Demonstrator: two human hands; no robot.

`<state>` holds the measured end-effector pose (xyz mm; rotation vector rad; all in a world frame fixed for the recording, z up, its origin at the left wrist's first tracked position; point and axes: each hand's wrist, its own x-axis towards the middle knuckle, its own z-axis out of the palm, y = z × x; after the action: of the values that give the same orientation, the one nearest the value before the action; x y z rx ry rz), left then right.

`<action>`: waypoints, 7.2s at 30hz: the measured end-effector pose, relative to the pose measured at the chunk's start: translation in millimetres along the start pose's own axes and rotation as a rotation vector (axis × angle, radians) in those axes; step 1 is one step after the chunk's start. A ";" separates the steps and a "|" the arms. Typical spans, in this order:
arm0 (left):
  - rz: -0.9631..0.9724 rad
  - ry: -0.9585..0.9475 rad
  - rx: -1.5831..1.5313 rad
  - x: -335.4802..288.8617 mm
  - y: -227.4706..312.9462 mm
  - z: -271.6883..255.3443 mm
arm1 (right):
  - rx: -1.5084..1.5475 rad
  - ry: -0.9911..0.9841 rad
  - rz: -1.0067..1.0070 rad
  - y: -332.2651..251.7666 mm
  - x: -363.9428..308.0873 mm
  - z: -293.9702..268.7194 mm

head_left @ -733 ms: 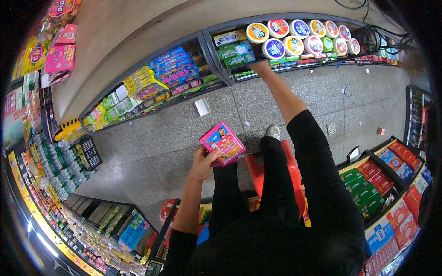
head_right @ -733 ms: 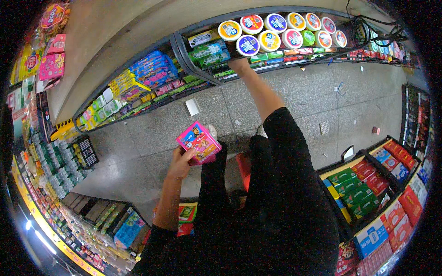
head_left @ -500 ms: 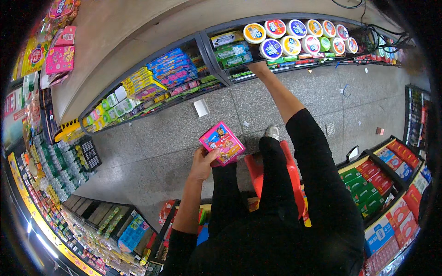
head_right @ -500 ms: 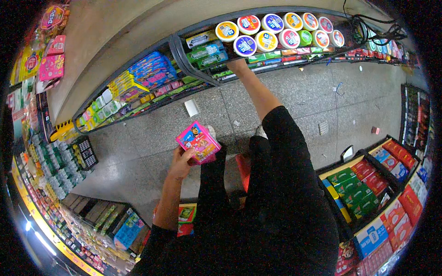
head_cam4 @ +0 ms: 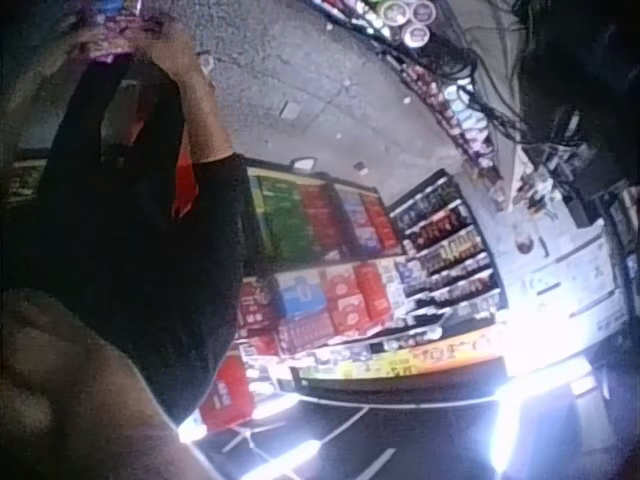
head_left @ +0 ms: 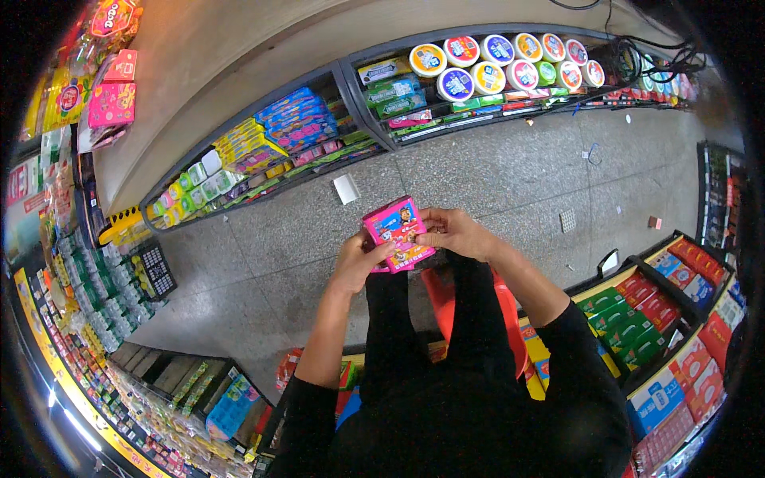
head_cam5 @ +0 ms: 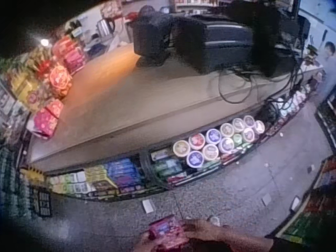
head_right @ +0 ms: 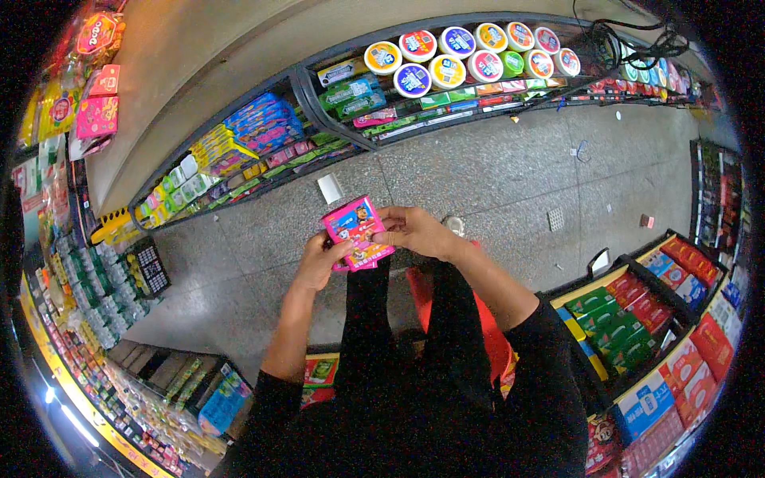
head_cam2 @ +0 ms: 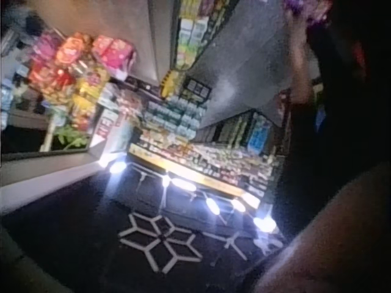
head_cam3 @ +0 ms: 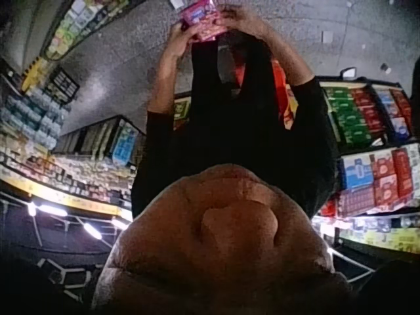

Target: The person wipes the checkout counter with a blue cloth, then walks to a nearby shelf to pick up and restock pink snack boxes. They place the boxes on the shelf and adjust their positions before returning to the counter.

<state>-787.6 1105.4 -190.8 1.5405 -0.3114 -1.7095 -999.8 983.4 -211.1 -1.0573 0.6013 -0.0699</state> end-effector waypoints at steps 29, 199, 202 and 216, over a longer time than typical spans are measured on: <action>-0.039 0.132 -0.224 -23.2 -50.9 -22.3 | -1.037 0.703 -0.698 39.0 222.8 -173.4; -0.142 -0.491 -0.338 -218.8 31.2 9.0 | -1.307 0.622 -0.204 14.8 94.8 -78.8; -0.150 -0.455 -0.353 -213.4 3.6 -5.9 | -1.489 0.722 -0.173 7.2 145.7 -93.1; -0.190 -0.402 -0.256 -215.4 22.6 -39.8 | -1.609 0.528 0.128 27.6 184.3 -133.2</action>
<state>-754.7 1251.4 -29.3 1.0636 -0.1415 -2.1175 -917.6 829.8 -359.8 -2.5868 1.2521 0.3195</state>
